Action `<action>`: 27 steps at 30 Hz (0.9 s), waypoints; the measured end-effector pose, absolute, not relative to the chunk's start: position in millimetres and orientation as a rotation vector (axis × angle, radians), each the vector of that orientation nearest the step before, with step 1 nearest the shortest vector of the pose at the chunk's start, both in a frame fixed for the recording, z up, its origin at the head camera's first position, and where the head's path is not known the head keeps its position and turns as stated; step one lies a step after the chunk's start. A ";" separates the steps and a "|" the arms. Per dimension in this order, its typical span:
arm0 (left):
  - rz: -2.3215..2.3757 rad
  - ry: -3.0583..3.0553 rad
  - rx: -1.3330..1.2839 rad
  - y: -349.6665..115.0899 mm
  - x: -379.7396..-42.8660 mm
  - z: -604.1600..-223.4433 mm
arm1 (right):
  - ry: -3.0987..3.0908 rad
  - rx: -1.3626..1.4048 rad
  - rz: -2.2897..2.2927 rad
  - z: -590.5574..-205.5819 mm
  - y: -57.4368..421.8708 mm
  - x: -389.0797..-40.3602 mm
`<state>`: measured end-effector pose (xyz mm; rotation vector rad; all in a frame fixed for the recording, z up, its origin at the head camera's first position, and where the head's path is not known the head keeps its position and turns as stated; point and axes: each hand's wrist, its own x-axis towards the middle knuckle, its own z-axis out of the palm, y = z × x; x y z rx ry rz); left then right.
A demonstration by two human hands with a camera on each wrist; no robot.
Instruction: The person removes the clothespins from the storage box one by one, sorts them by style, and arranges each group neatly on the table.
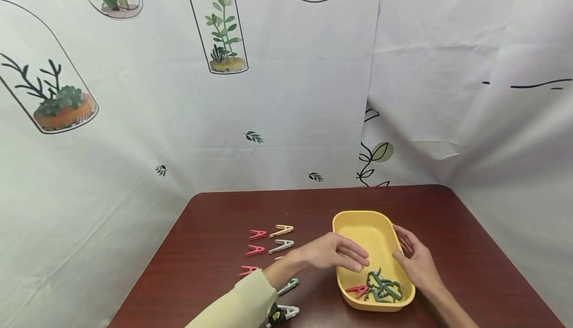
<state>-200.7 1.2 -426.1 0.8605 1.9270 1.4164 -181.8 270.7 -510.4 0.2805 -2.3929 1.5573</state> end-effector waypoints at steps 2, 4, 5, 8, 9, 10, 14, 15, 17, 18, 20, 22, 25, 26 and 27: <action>1.327 1.972 0.926 4.9 -199.9 -427.3 | -2.391 0.288 1.557 -511.1 270.9 -182.0; 1.259 1.998 0.945 7.8 -198.6 -428.5 | -2.386 0.294 1.554 -511.5 271.0 -182.3; 1.223 2.013 0.955 9.0 -198.2 -429.2 | -2.382 0.299 1.555 -512.0 271.2 -182.3; 1.138 2.062 0.964 12.7 -198.0 -431.0 | -2.362 0.317 1.570 -513.4 271.9 -182.6; 1.116 2.079 0.964 13.9 -198.0 -431.2 | -2.358 0.320 1.570 -513.7 272.0 -182.7; 1.095 2.097 0.962 15.2 -198.1 -431.8 | -2.354 0.325 1.569 -514.0 272.1 -182.8; 1.018 2.188 0.922 21.2 -197.4 -432.9 | -2.354 0.336 1.549 -514.8 272.4 -183.5; 0.992 2.216 0.912 22.8 -197.1 -433.1 | -2.357 0.333 1.543 -514.5 272.4 -183.6; 0.920 2.283 0.903 26.2 -196.5 -432.5 | -2.357 0.336 1.540 -513.9 272.5 -183.7; 0.879 2.315 0.902 27.7 -196.2 -432.1 | -2.356 0.337 1.541 -513.3 272.4 -183.6; 0.798 2.367 0.905 30.9 -195.9 -431.3 | -2.356 0.338 1.544 -512.3 272.5 -183.6; 0.734 2.399 0.909 33.8 -195.5 -430.1 | -2.356 0.336 1.546 -511.0 272.1 -183.3; 0.683 2.411 0.878 38.1 -194.8 -429.4 | -2.362 0.330 1.544 -510.1 271.7 -183.4; 0.664 2.415 0.866 39.4 -194.4 -428.9 | -2.363 0.323 1.542 -509.7 271.2 -183.4; 0.633 2.427 0.861 40.8 -194.0 -428.7 | -2.362 0.322 1.544 -509.9 271.1 -183.4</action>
